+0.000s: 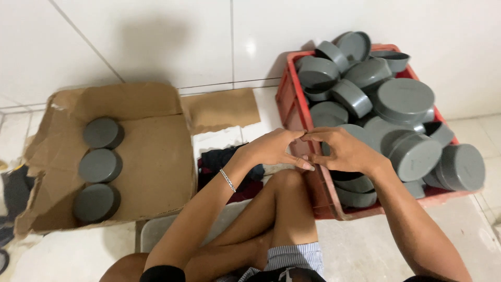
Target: The person is sitting on the floor, picking up grey plastic caps from a red crate, wiping them with a cloth, and placing them into a cardboard box.
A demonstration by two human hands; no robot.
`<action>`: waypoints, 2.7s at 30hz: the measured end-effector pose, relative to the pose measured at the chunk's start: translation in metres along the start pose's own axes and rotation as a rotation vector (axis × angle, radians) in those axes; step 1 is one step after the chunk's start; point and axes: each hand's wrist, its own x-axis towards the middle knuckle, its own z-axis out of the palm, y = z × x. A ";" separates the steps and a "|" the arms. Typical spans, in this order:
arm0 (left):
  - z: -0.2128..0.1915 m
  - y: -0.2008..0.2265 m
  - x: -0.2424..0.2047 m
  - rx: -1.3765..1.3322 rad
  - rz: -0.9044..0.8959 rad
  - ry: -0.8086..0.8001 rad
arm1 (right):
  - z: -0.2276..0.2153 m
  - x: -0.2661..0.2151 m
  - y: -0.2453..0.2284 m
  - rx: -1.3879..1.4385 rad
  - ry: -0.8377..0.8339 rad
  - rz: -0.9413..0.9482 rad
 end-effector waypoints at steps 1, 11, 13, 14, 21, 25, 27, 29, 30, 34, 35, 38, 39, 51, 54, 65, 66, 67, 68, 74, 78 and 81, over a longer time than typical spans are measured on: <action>0.006 0.000 0.015 0.006 0.011 -0.016 | -0.009 -0.009 0.004 -0.002 0.017 0.012; 0.058 0.005 0.113 0.538 0.166 -0.036 | -0.054 -0.073 0.055 -0.483 -0.048 0.405; 0.064 0.005 0.125 0.555 0.163 -0.065 | -0.054 -0.079 0.067 -0.539 -0.057 0.440; 0.068 0.003 0.131 0.592 0.163 -0.070 | -0.053 -0.082 0.074 -0.513 -0.080 0.432; 0.066 0.008 0.134 0.627 0.100 -0.140 | -0.047 -0.082 0.076 -0.420 -0.094 0.424; 0.068 -0.007 0.143 0.663 0.093 -0.142 | -0.051 -0.082 0.072 -0.400 -0.084 0.436; 0.066 -0.011 0.140 0.591 0.126 -0.148 | -0.050 -0.083 0.075 -0.335 -0.078 0.432; 0.068 -0.014 0.142 0.603 0.130 -0.141 | -0.051 -0.083 0.073 -0.317 -0.068 0.427; 0.069 -0.015 0.143 0.615 0.138 -0.136 | -0.052 -0.083 0.072 -0.298 -0.055 0.424; 0.067 -0.015 0.142 0.667 0.183 -0.118 | -0.051 -0.086 0.074 -0.253 -0.022 0.422; 0.064 -0.010 0.139 0.627 0.189 -0.122 | -0.051 -0.087 0.076 -0.257 -0.012 0.412; 0.057 0.005 0.131 0.580 0.199 -0.126 | -0.054 -0.088 0.068 -0.240 0.000 0.400; 0.054 0.010 0.129 0.571 0.206 -0.124 | -0.056 -0.088 0.064 -0.223 0.000 0.399; 0.050 0.022 0.128 0.657 0.166 -0.158 | -0.048 -0.091 0.069 -0.235 0.034 0.379; 0.049 0.022 0.129 0.660 0.166 -0.150 | -0.049 -0.090 0.064 -0.221 0.056 0.367; 0.036 0.036 0.105 0.676 0.148 -0.089 | -0.048 -0.081 0.046 -0.209 0.099 0.313; 0.035 0.034 0.101 0.686 0.142 -0.077 | -0.046 -0.079 0.046 -0.199 0.104 0.304; 0.034 0.032 0.096 0.686 0.133 -0.074 | -0.042 -0.077 0.046 -0.196 0.099 0.296; 0.032 0.030 0.091 0.692 0.128 -0.059 | -0.038 -0.074 0.045 -0.179 0.108 0.275; 0.018 0.017 0.051 0.729 0.055 -0.006 | -0.015 -0.045 0.033 -0.114 0.081 0.188; 0.012 -0.004 0.024 0.730 -0.037 0.012 | 0.006 -0.021 0.021 -0.090 0.038 0.135; 0.011 -0.023 0.004 0.724 -0.103 0.023 | 0.036 0.001 0.034 -0.151 -0.038 0.128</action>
